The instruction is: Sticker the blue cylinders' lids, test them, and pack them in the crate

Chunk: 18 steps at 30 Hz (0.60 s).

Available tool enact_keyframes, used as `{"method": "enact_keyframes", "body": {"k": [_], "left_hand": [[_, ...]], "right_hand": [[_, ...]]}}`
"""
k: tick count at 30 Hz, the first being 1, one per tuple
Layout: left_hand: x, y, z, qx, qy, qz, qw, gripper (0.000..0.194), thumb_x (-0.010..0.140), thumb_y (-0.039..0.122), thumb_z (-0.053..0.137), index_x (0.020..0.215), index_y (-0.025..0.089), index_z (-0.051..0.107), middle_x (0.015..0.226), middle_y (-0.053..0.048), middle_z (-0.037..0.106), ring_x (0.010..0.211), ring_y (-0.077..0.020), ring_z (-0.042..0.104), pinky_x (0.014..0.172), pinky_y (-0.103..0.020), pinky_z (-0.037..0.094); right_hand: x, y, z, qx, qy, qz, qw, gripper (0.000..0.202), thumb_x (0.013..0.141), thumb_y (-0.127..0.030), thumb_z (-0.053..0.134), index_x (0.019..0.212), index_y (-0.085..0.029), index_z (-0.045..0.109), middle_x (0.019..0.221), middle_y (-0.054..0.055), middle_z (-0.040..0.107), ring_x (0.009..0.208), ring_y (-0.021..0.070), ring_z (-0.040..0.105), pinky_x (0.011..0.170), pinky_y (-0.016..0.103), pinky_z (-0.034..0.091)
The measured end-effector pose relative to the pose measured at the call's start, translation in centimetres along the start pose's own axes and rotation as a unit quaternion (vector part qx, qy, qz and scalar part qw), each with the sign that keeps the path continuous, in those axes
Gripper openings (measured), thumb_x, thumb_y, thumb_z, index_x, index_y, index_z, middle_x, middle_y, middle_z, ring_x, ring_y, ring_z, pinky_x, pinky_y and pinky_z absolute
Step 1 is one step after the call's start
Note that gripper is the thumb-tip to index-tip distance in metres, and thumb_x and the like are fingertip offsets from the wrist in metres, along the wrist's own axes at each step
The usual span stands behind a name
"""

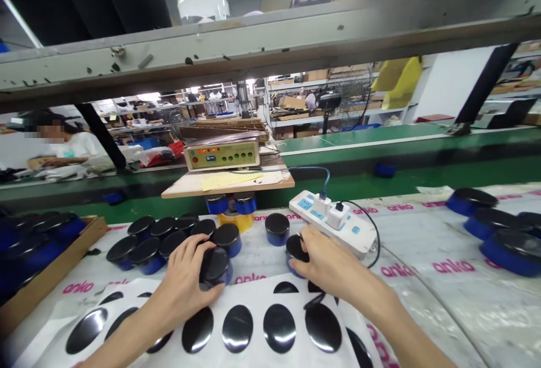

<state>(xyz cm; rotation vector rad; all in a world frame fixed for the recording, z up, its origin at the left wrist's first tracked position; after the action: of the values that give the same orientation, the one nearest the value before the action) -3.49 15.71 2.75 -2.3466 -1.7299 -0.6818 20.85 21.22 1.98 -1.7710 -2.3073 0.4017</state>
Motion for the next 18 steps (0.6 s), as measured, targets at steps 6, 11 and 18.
{"method": "enact_keyframes", "body": {"k": [6, 11, 18], "left_hand": [[2.9, 6.4, 1.6, -0.066, -0.118, 0.056, 0.989, 0.053, 0.085, 0.029, 0.053, 0.135, 0.022, 0.037, 0.142, -0.013, 0.037, 0.132, -0.0310, 0.033, 0.104, -0.049, 0.036], [9.0, 10.4, 5.2, -0.098, -0.183, 0.086, 0.975, 0.075, 0.077, 0.017, 0.064, 0.143, 0.013, 0.027, 0.146, -0.022, 0.032, 0.121, -0.0360, 0.049, 0.094, -0.046, 0.046], [13.0, 12.5, 6.7, -0.107, -0.145, 0.157, 0.971, 0.033, 0.095, 0.035, 0.042, 0.114, 0.012, 0.055, 0.107, -0.004, 0.059, 0.089, -0.0172, 0.062, 0.077, -0.034, 0.053]], "right_hand": [[1.0, 2.3, -0.7, -0.006, 0.044, 0.046, 0.998, 0.022, 0.083, -0.042, 0.048, 0.083, -0.021, 0.039, 0.095, 0.008, 0.056, 0.076, 0.0226, 0.060, 0.058, 0.030, 0.037], [1.2, 2.1, -0.6, -0.004, 0.050, 0.036, 0.998, 0.026, 0.081, -0.043, 0.052, 0.084, -0.020, 0.040, 0.095, 0.007, 0.056, 0.077, 0.0219, 0.060, 0.058, 0.029, 0.036], [0.4, 1.2, -1.6, 0.021, 0.045, -0.007, 0.999, 0.015, 0.077, -0.028, 0.054, 0.085, -0.019, 0.045, 0.092, 0.006, 0.060, 0.074, 0.0193, 0.060, 0.058, 0.027, 0.036]]}}
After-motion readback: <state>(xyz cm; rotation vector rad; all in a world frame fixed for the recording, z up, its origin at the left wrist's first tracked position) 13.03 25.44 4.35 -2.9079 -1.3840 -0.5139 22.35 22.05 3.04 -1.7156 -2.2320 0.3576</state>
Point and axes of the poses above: each hand's wrist, its own x-axis towards the middle knuckle, its own z-axis out of the palm, y = z × x, the point moved 10 cm from there along x, towards the middle knuckle
